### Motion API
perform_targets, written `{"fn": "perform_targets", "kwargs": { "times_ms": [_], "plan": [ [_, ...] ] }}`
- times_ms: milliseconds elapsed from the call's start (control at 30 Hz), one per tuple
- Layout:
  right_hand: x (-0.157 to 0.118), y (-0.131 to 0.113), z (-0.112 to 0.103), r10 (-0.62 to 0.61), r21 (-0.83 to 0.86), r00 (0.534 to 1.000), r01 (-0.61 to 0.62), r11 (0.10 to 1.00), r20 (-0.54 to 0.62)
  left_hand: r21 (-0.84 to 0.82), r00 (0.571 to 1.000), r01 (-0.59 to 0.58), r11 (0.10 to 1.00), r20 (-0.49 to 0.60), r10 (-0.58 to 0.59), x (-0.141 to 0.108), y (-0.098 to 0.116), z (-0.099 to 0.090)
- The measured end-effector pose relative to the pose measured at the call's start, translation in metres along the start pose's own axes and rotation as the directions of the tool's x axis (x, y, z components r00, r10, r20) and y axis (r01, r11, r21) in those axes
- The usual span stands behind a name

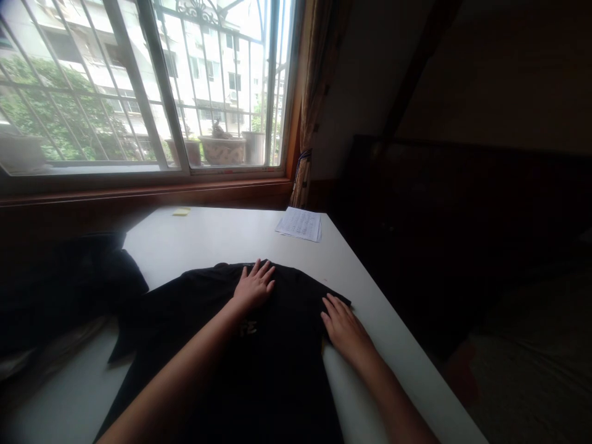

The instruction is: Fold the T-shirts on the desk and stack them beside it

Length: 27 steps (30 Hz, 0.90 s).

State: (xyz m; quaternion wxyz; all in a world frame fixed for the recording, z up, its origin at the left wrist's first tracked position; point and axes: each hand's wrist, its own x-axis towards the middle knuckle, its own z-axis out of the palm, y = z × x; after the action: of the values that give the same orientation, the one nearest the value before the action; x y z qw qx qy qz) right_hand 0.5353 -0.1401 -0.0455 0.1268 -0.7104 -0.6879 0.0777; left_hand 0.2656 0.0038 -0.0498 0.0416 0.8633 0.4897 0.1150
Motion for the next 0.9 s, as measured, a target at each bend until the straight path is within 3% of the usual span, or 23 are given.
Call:
{"fn": "perform_targets", "kwargs": {
  "times_ms": [133,300,433,533,600,733,900],
  "plan": [
    [0.01,0.018,0.003,0.03,-0.077,0.997,-0.025,0.997,0.067,-0.02,1.0,-0.013,1.0,0.018,0.013,0.0,-0.002,-0.004],
    [0.017,0.033,-0.004,0.001,-0.093,0.994,0.009,0.996,0.111,-0.135,0.997,-0.08,0.988,-0.004,0.08,-0.004,-0.015,-0.021],
    [0.021,0.039,-0.008,-0.007,-0.092,0.99,0.02,0.996,0.142,-0.233,0.988,-0.147,0.961,-0.084,0.131,-0.021,-0.04,-0.035],
    [0.024,0.034,-0.01,-0.016,-0.118,0.995,0.028,0.993,0.102,-0.171,0.974,-0.181,0.968,-0.169,0.152,-0.045,-0.067,-0.039],
    [0.027,0.023,-0.011,-0.066,-0.134,0.998,0.066,0.989,0.007,-0.095,0.974,-0.16,0.983,-0.176,0.142,-0.062,-0.088,-0.041],
    [0.041,-0.021,-0.012,-0.159,-0.105,0.976,0.145,0.984,-0.15,0.032,0.997,-0.023,0.999,-0.079,0.026,-0.087,-0.125,-0.043],
    [0.08,-0.093,0.002,-0.204,-0.048,0.971,0.199,0.979,-0.127,0.061,0.998,0.058,0.996,-0.024,-0.056,-0.098,-0.14,-0.043]
  ]
}}
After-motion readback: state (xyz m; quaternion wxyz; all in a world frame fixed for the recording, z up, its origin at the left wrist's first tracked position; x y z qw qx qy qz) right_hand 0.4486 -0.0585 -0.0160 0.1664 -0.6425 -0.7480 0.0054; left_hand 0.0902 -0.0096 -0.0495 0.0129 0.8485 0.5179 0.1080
